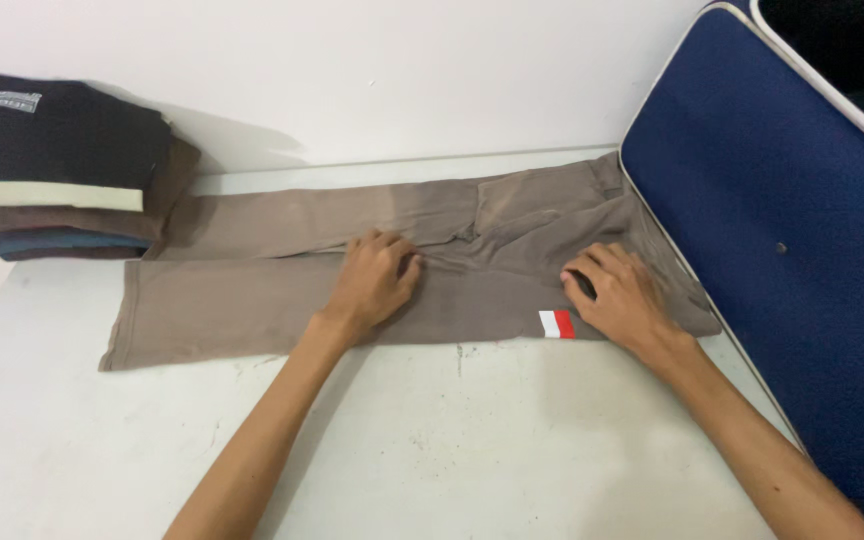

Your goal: The person folds a brown t-shirt on a white surface by hand. They smooth the fabric, fold the sleeves inward, fold the shirt in half lengthwise, then fold it into thirds to create a compact rectangle. The folded shirt is placed on a stack of other folded clothes.

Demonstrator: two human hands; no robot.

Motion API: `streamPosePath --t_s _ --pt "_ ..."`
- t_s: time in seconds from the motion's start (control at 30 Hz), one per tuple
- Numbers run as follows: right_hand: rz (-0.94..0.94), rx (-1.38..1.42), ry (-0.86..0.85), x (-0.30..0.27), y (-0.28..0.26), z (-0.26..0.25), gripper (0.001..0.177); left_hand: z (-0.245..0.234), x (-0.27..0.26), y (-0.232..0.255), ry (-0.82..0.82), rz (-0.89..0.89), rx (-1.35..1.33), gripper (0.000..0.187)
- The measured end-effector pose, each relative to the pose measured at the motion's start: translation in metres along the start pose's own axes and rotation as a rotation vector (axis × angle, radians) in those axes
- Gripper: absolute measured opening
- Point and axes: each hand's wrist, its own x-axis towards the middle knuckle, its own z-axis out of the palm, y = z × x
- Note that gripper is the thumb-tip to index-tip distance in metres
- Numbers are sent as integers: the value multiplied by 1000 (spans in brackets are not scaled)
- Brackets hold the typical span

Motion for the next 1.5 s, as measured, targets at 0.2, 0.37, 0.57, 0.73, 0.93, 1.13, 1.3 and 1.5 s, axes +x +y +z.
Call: streamPosePath --t_s 0.2,0.37,0.57,0.73,0.93,1.13,1.3,1.5 --pt "398 44 -40 7 48 -25 31 43 88 46 2 151 -226 21" --pt "487 -10 -96 6 50 -14 38 99 114 58 27 75 -241 24" --pt "537 -30 -161 17 51 -16 52 113 113 53 24 -56 -380 22" --pt "596 88 -93 41 63 -13 54 108 118 54 -52 -148 -631 18" --pt "520 254 -35 63 86 -2 36 94 122 46 103 -96 -964 11" --pt "594 725 163 79 95 1 16 99 126 17 136 -136 -1126 17" --pt "274 451 44 92 94 7 59 99 117 19 31 -282 -791 38" --pt "357 502 214 87 60 1 40 77 115 31 50 -73 -778 53"
